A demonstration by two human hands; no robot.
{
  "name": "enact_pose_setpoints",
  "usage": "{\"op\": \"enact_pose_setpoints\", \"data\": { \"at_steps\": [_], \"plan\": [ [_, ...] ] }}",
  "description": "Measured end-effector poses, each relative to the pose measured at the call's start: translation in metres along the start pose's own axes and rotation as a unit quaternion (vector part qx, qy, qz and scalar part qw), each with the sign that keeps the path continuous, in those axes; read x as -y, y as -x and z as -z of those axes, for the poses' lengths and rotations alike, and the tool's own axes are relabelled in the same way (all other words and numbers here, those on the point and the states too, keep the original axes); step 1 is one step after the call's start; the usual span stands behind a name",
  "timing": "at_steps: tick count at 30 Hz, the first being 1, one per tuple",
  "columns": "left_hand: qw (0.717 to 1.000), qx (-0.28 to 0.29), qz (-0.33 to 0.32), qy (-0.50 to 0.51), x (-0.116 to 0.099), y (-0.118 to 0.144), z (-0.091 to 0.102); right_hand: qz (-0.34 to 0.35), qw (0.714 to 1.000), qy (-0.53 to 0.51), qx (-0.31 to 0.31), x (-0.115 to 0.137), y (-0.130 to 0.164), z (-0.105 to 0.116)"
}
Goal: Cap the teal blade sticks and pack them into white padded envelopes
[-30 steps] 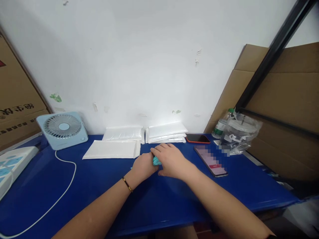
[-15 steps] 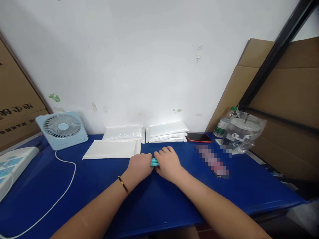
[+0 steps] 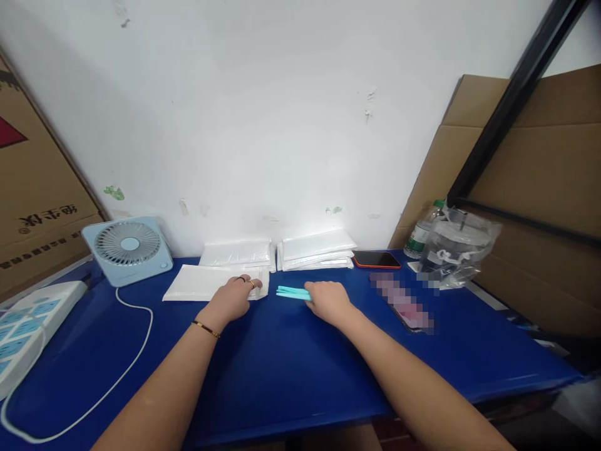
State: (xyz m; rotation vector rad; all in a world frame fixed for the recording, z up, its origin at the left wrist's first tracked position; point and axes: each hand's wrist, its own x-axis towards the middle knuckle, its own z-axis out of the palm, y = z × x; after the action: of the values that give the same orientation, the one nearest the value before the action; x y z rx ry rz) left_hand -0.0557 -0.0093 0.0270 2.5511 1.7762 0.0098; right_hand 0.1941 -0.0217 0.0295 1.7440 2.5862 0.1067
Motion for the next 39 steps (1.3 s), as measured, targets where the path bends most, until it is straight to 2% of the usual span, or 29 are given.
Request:
{"op": "enact_pose_setpoints", "data": {
  "at_steps": [4, 6, 8, 11, 14, 22, 28, 31, 35, 39],
  "plan": [
    [0.997, 0.011, -0.065, 0.043, -0.023, 0.002, 0.003, -0.004, 1.000, 0.013, -0.004, -0.015, 0.001, 0.003],
    [0.993, 0.015, -0.090, 0.073, -0.023, 0.002, 0.006, -0.008, 1.000, 0.020, -0.007, -0.023, 0.002, 0.004],
    [0.992, 0.019, -0.098, 0.076, -0.010, -0.001, 0.008, -0.011, 1.000, 0.023, -0.003, -0.028, 0.002, 0.005],
    [0.996, 0.040, -0.059, 0.049, 0.016, -0.008, 0.007, -0.004, 1.000, 0.026, 0.009, -0.030, 0.002, 0.006],
    [0.994, 0.059, -0.070, 0.064, 0.026, -0.014, 0.004, 0.010, 0.999, 0.028, 0.014, -0.028, 0.001, 0.006],
    [0.987, -0.039, -0.114, 0.109, -0.011, -0.010, 0.010, 0.012, 0.998, 0.055, -0.011, -0.027, -0.001, 0.005],
    [0.977, -0.034, -0.088, 0.192, -0.013, -0.006, 0.014, 0.015, 0.997, 0.073, -0.014, -0.028, 0.000, 0.008],
    [0.970, -0.047, -0.103, 0.213, -0.018, -0.005, 0.013, 0.029, 0.996, 0.077, -0.027, -0.020, 0.000, 0.014],
    [0.972, -0.054, -0.135, 0.183, -0.034, -0.007, 0.010, 0.057, 0.995, 0.080, -0.033, -0.004, -0.002, 0.024],
    [0.977, -0.038, -0.138, 0.159, -0.042, -0.007, 0.011, 0.040, 0.995, 0.092, -0.001, -0.001, -0.003, 0.027]
  ]
}}
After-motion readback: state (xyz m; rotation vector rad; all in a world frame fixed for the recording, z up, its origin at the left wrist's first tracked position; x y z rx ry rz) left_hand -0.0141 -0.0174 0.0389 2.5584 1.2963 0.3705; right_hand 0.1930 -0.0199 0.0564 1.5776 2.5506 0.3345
